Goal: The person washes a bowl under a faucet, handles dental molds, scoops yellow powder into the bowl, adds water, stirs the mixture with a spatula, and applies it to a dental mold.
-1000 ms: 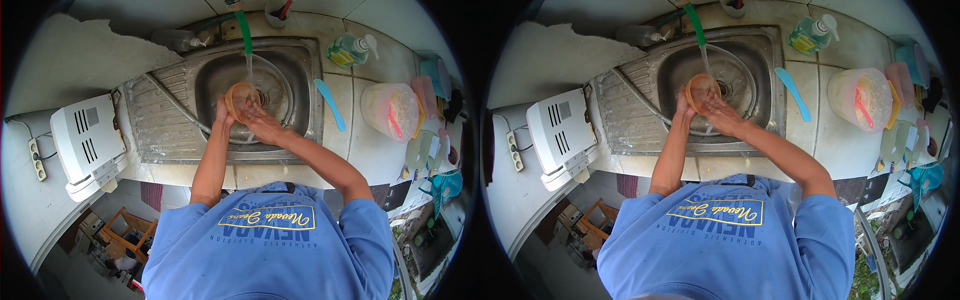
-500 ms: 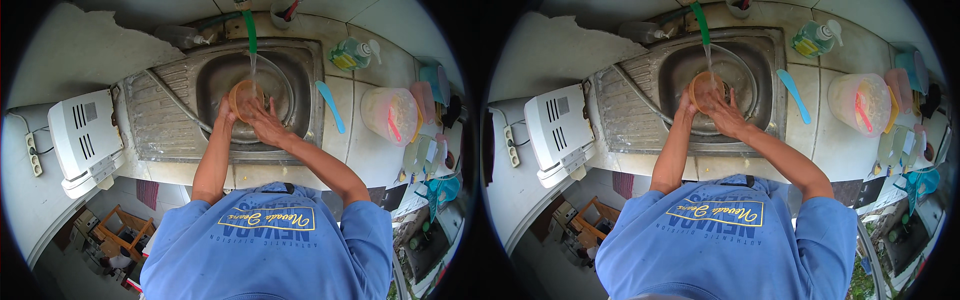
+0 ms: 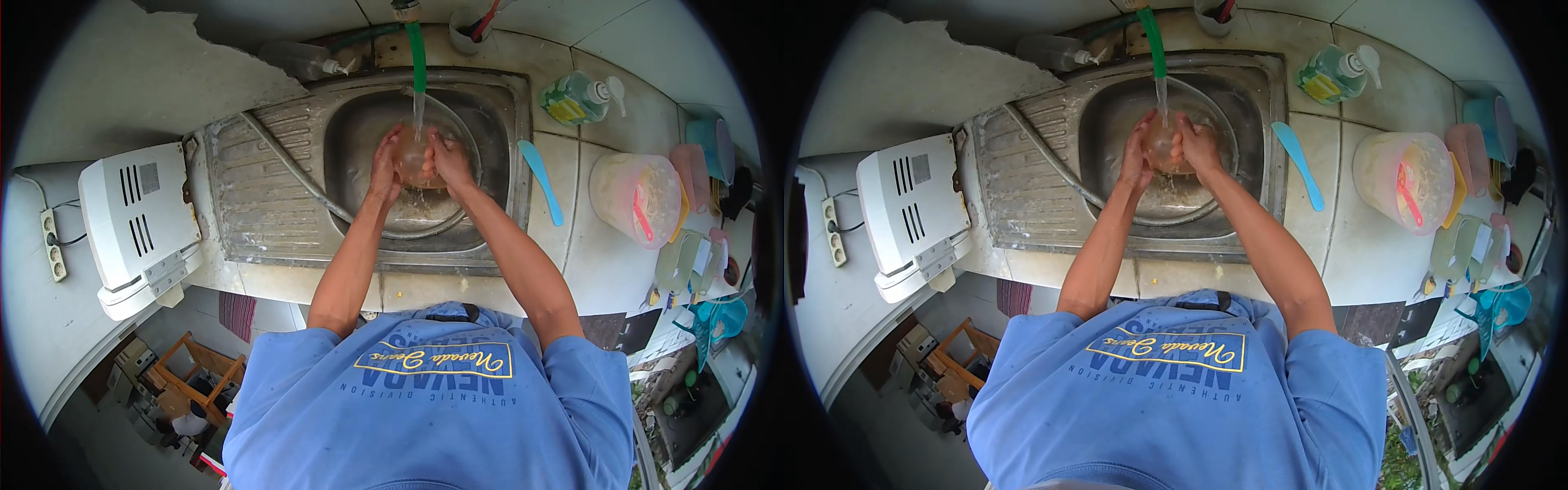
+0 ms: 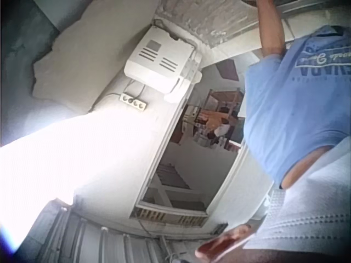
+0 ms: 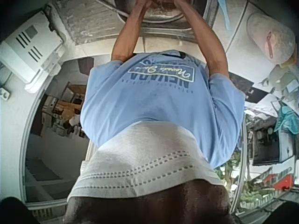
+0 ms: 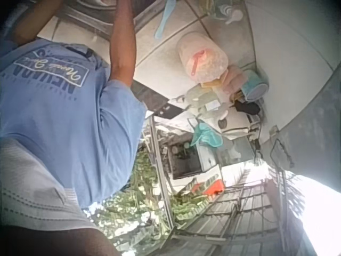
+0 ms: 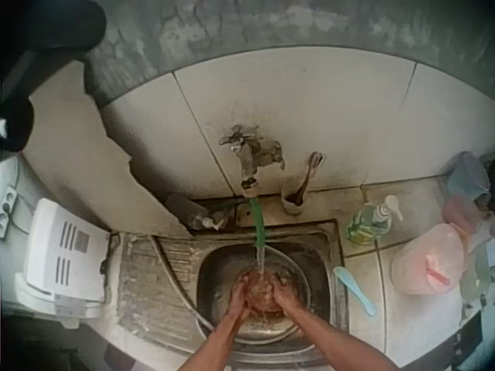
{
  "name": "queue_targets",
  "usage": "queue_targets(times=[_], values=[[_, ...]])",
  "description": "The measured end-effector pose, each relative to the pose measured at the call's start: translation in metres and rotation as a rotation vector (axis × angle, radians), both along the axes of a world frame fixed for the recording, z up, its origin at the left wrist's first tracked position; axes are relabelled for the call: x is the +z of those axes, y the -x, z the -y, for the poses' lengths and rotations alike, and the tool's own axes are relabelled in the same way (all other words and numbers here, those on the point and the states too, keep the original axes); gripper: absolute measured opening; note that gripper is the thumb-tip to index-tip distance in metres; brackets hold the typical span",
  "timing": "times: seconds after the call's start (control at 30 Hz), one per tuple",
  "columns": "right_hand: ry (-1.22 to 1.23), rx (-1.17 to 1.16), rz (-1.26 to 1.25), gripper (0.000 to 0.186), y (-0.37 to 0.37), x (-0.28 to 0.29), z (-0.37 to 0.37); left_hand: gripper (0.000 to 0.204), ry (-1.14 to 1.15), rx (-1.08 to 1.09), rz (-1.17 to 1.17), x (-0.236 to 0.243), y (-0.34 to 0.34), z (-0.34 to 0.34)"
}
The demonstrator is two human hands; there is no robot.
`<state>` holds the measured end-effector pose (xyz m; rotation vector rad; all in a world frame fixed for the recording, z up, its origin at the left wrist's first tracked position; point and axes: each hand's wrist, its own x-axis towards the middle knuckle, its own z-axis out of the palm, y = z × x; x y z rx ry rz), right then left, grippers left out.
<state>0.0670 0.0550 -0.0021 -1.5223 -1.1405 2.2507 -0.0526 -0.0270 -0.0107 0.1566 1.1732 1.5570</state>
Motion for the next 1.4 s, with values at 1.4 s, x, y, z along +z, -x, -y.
queue_targets(times=[1.4], values=[[-0.814, 0.154, -0.092, 0.038, 0.042, 0.023, 0.063, 0.047, -0.101, 0.003, 0.211, -0.100, 0.055, 0.042]])
